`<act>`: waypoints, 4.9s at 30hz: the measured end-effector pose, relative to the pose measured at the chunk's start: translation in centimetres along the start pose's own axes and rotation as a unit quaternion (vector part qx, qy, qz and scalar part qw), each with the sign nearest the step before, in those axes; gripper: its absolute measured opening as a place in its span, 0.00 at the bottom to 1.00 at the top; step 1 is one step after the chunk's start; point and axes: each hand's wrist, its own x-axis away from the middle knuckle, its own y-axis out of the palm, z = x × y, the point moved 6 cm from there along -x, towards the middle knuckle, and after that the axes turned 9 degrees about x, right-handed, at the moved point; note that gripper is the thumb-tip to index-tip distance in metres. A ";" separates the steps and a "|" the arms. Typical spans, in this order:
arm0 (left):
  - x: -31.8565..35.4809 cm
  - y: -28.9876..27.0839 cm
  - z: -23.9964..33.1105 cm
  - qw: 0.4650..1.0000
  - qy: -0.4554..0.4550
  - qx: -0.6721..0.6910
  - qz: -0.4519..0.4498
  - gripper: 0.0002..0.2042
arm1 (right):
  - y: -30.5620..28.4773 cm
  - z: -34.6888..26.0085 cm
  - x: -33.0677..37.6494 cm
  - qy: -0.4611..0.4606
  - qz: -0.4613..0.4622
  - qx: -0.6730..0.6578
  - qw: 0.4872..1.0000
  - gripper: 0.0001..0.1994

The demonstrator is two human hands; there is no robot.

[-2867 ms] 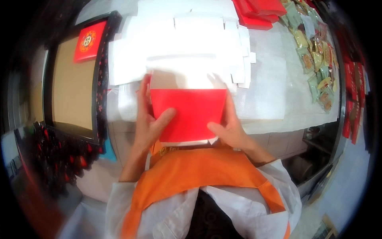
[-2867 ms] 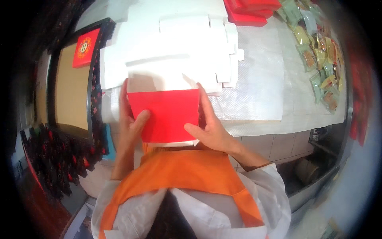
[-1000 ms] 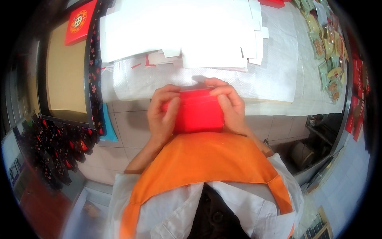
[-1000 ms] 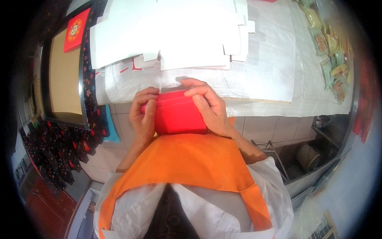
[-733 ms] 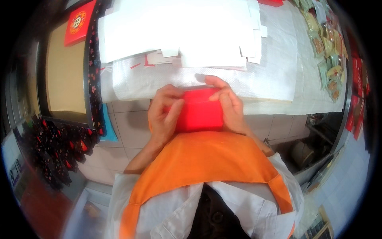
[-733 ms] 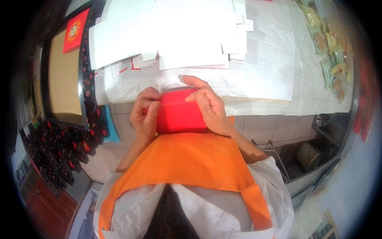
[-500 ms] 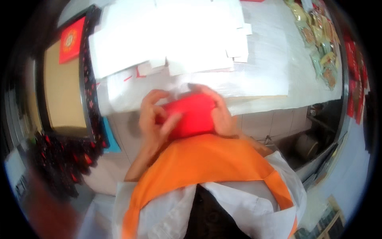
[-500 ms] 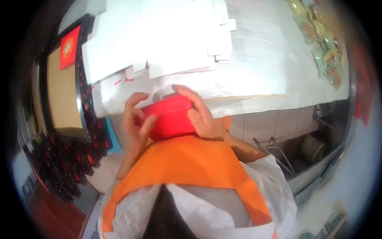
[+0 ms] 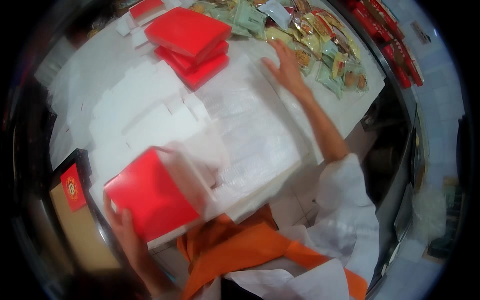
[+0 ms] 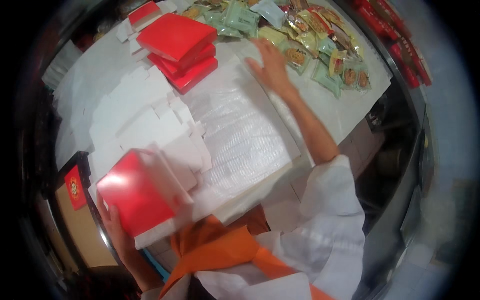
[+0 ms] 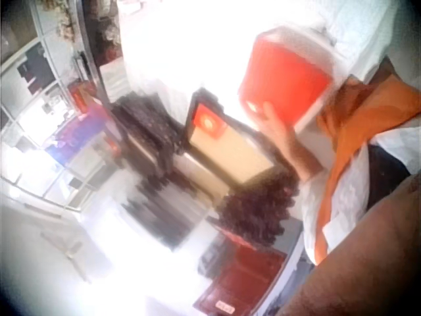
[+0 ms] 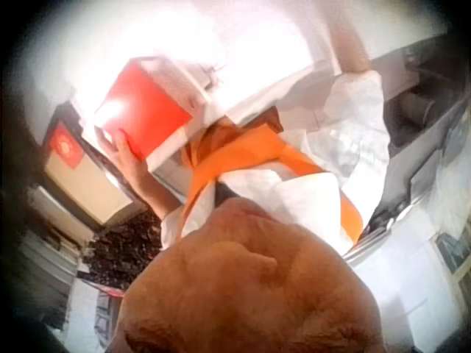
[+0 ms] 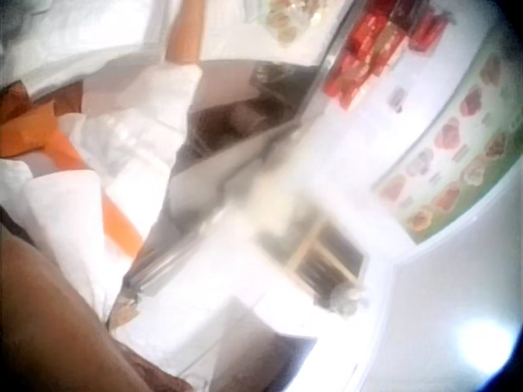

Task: The person folds flat white cardboard pieces into small red gift boxes. They insert small packaged items into the boxes and place the finished boxes into a larger black tray. The process is repeated multiple times throughout the clip.

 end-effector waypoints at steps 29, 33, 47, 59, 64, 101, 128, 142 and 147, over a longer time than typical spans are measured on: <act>1.7 -2.4 -5.0 0.992 -0.033 0.072 0.103 0.30 | 2.7 -23.9 6.5 0.308 -0.248 -0.729 0.559 0.23; 1.9 -3.1 -5.4 0.987 -0.029 0.108 0.116 0.30 | 1.9 -23.6 5.5 0.325 -0.198 -0.710 0.593 0.23; 2.6 -3.3 -6.1 0.977 -0.016 0.165 0.134 0.29 | 1.3 -25.3 8.2 0.075 -0.315 -0.433 0.841 0.16; 3.9 -3.1 -5.2 0.959 0.049 0.205 0.189 0.28 | -2.4 -26.9 9.7 0.028 -0.322 -0.507 0.799 0.15; 7.6 -0.2 -7.4 0.966 0.152 0.168 0.127 0.27 | -3.7 -27.3 12.5 0.115 -0.188 -0.504 0.835 0.13; 11.0 -1.7 -9.9 0.977 0.104 0.176 0.065 0.10 | -2.4 -26.6 23.2 0.214 -0.207 -0.602 0.740 0.03; 9.1 -0.9 -8.4 0.998 -0.046 -0.018 0.028 0.12 | -0.8 -27.8 22.2 0.225 -0.327 -0.606 0.689 0.05; 9.8 -1.3 -9.1 0.994 0.111 0.011 0.005 0.10 | -1.0 -27.9 22.1 0.172 -0.340 -0.595 0.708 0.05; 10.0 -1.2 -9.4 0.996 0.093 -0.018 0.001 0.10 | -0.8 -27.7 22.7 0.197 -0.332 -0.605 0.696 0.05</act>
